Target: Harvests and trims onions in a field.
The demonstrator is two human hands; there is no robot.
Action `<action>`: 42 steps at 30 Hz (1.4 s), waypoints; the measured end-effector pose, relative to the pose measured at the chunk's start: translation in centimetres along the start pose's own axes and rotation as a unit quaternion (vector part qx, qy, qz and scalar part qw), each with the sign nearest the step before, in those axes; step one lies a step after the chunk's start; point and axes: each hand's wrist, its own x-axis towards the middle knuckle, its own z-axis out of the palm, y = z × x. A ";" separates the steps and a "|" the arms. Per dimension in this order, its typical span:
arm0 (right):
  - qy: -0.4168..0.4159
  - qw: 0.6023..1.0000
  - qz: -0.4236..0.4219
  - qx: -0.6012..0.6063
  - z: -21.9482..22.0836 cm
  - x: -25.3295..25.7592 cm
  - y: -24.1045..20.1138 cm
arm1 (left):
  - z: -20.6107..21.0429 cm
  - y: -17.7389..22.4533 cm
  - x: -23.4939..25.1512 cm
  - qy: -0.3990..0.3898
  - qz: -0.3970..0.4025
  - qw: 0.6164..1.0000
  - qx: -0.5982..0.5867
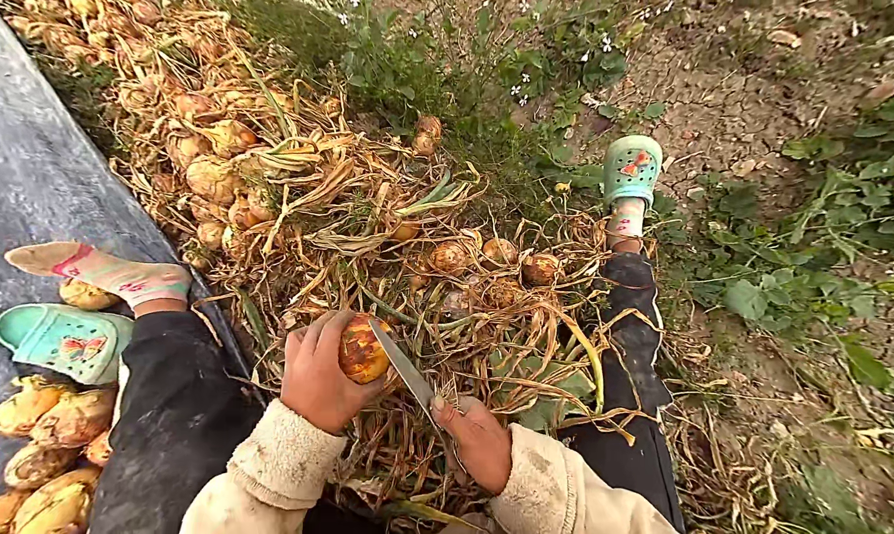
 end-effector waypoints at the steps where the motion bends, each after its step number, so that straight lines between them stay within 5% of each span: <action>1: -0.011 1.000 0.015 -0.018 -0.1 0.1 0.4 | -0.8 -0.6 0.8 0.023 -0.075 0.996 -0.041; 4: -0.077 0.983 0.092 -0.142 -0.4 0.9 0.5 | -3.2 -1.3 2.1 0.099 -0.237 0.933 -0.252; 9: -0.125 0.965 0.005 -0.229 1.8 2.4 -1.6 | -2.4 1.2 -1.4 0.166 -0.212 0.779 -0.567; 14: -0.011 0.988 -0.115 -0.100 2.2 2.9 -4.4 | -1.0 2.5 -6.1 0.142 -0.224 0.728 -0.632; 19: -0.055 0.997 -0.036 0.030 2.0 1.8 -3.1 | -1.5 -0.1 -7.8 -0.063 -0.217 0.796 -0.561; 23: -0.070 0.995 0.024 0.063 2.2 0.9 -0.8 | -2.0 -0.9 -7.3 -0.179 -0.215 0.908 -0.313; 26: -0.055 0.995 0.040 0.075 2.3 0.7 -0.2 | -1.6 0.2 -7.2 -0.199 -0.176 0.944 -0.197; 38: -0.062 0.989 0.083 0.105 2.6 1.5 0.7 | 2.2 0.6 -8.6 0.050 -0.056 0.995 -0.061; 40: -0.115 0.987 0.094 0.060 3.1 0.7 0.8 | 1.1 -0.6 -8.4 0.098 -0.115 0.988 -0.029; 42: -0.145 0.983 0.115 0.012 3.6 -0.4 0.8 | -2.6 -2.9 -8.2 0.156 -0.275 0.948 -0.032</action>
